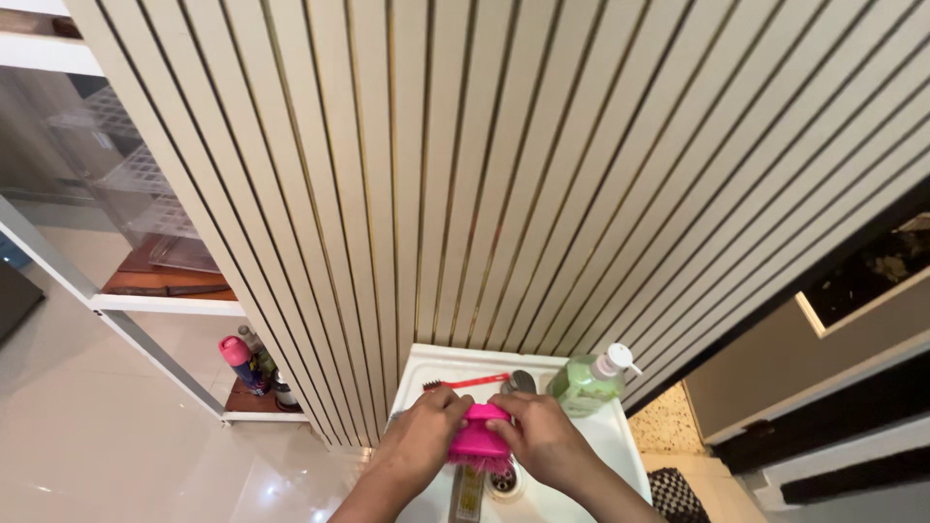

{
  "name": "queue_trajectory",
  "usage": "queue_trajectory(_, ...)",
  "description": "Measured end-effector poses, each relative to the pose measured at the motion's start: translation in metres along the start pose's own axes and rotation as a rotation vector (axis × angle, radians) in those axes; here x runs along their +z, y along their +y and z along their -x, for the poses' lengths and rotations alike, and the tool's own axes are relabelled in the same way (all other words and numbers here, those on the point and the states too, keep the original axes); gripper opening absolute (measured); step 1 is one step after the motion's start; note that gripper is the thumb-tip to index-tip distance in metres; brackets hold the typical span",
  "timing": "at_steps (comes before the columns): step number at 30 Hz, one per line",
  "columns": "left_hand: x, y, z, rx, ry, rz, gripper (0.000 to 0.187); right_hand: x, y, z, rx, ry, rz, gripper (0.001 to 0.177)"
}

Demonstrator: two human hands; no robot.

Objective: The person cleans a small white sink by applying liquid soap and scrubbing the faucet, basin, and the adjacent slatted wall using a pink brush, a red toothbrush, and a cleaning sponge.

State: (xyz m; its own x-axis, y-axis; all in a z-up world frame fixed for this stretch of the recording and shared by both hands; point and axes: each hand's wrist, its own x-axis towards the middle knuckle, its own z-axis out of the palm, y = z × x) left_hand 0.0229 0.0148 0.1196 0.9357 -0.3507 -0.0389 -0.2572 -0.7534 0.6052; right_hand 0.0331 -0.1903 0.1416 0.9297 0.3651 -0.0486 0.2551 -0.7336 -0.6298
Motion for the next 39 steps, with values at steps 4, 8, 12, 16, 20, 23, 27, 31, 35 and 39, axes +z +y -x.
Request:
queue_trajectory(4,-0.004,-0.026,-0.004,0.029,0.066,0.029,0.033,0.01,-0.009,-0.025,-0.043,0.017,0.043,0.027)
queue_trajectory(8,-0.024,-0.065,-0.003,0.142,0.318,-0.076,0.042,0.019,-0.046,-0.06,0.033,0.02,0.026,0.037)
queue_trajectory(12,-0.072,-0.122,0.005,0.125,0.411,-0.175,0.042,0.05,-0.095,-0.111,0.047,-0.025,-0.066,0.036)
queue_trajectory(16,-0.145,-0.197,0.028,0.101,0.336,-0.017,0.04,0.096,-0.157,-0.172,-0.025,-0.129,-0.064,0.025)
queue_trajectory(20,-0.207,-0.276,0.047,-0.03,0.314,-0.033,0.03,0.152,-0.225,-0.233,-0.142,-0.139,0.019,0.023)
queue_trajectory(23,-0.238,-0.329,0.057,-0.026,0.528,-0.063,0.031,0.197,-0.271,-0.272,-0.164,-0.13,0.014,0.022)
queue_trajectory(27,-0.267,-0.383,0.058,-0.391,0.637,-0.022,0.044,0.245,-0.314,-0.322,-0.04,-0.132,0.096,0.027)
queue_trajectory(31,-0.275,-0.446,0.037,-0.644,0.52,0.171,0.029,0.285,-0.317,-0.368,0.094,-0.116,-0.029,0.025)
queue_trajectory(35,-0.264,-0.512,0.01,-0.355,0.369,0.131,0.037,0.314,-0.295,-0.419,0.007,-0.005,0.051,0.034)
queue_trajectory(39,-0.247,-0.548,-0.006,-0.283,0.196,0.071,0.051,0.336,-0.285,-0.444,0.165,-0.016,0.03,0.027)
